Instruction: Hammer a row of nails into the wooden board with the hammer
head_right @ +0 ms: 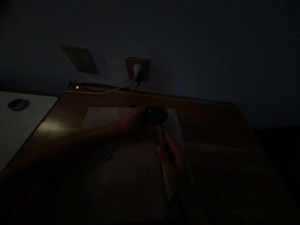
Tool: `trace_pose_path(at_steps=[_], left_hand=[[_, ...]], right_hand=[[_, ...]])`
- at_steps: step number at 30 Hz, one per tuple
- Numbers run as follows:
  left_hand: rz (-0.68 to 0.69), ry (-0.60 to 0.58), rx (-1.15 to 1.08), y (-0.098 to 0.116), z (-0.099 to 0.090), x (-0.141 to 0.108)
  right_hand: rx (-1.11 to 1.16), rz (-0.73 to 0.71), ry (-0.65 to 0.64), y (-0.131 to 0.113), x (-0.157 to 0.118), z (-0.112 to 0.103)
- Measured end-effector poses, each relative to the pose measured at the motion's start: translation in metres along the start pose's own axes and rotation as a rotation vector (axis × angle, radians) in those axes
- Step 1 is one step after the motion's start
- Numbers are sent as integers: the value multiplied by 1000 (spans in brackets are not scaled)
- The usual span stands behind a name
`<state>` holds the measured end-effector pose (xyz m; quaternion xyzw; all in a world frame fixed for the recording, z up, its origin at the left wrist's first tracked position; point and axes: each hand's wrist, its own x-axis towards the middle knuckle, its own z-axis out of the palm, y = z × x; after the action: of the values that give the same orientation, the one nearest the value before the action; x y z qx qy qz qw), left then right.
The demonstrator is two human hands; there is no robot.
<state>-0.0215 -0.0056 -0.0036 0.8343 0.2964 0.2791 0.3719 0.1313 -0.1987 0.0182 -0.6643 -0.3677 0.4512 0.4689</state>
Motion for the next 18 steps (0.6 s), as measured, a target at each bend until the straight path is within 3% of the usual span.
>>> trace_pose_path(at_steps=[13, 18], left_hand=[[24, -51, -13, -1, -2, 0], [-6, -160, 137, 17, -34, 0]], right_hand=[[9, -6, 3, 1, -1, -2], [56, 41, 12, 5, 0, -2]])
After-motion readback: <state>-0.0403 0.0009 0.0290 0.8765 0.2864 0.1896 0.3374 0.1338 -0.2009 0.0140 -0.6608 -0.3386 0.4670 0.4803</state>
